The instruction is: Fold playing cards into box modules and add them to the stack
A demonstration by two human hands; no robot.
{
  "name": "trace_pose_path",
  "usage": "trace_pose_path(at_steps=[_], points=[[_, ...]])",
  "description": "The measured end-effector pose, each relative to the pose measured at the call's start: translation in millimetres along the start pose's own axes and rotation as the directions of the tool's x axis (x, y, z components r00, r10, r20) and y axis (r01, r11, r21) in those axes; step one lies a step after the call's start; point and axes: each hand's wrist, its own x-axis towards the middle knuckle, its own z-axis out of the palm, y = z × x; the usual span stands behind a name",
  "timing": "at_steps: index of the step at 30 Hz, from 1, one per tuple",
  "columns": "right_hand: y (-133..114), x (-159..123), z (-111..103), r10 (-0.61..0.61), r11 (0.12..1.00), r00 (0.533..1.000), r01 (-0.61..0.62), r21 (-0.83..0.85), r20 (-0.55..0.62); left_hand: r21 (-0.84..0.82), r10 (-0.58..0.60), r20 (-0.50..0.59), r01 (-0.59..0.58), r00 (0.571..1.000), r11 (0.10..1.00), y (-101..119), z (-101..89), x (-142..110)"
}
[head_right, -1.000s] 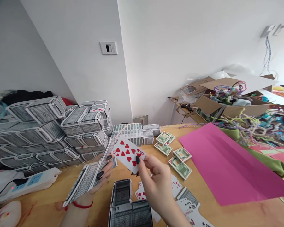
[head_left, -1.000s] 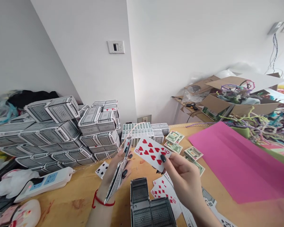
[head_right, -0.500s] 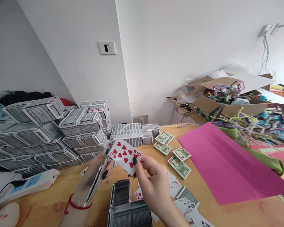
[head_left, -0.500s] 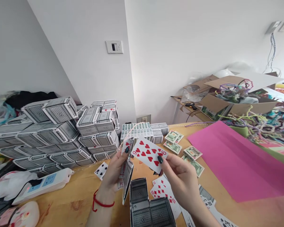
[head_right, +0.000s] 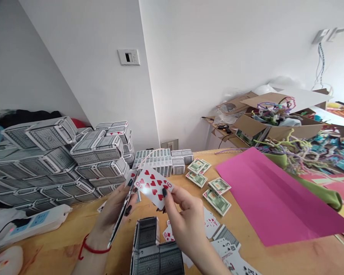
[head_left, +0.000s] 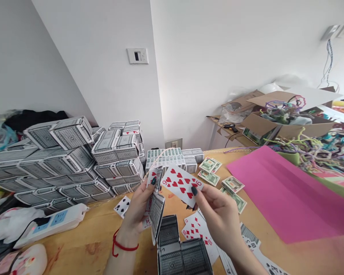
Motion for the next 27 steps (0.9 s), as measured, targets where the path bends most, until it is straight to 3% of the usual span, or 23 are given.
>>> trace_pose_path(at_steps=[3, 6, 10, 14, 19, 27], points=[[0, 0, -1, -0.006, 0.999, 1.000, 0.007, -0.031, 0.020, 0.008, -0.002, -0.023, 0.002, 1.000, 1.000, -1, -0.9, 2], [2, 1, -3, 0.010, 0.998, 0.998, -0.006, -0.068, 0.066, 0.034, 0.091, -0.089, -0.089, 0.992, 0.996, -3, -4.3, 5], [6, 5, -4, 0.046, 0.998, 0.989, -0.039, -0.051, 0.138, 0.244, 0.297, -0.125, -0.260, 0.947, 0.934, -2, -11.3, 7], [9, 10, -6, 0.085, 0.992, 0.972, -0.102, 0.069, 0.219, 0.454, 0.408, -0.143, -0.307, 0.902, 0.837, 2, -11.9, 1], [15, 16, -5, 0.092, 0.987, 0.965, -0.122, 0.109, 0.244, 0.556, 0.441, -0.095, -0.320, 0.893, 0.767, 5, -1.7, -6], [22, 21, 0, 0.102, 0.973, 0.955, -0.153, 0.170, 0.278, 0.580, 0.407, -0.091, -0.284, 0.909, 0.763, -1, 5.6, -8]])
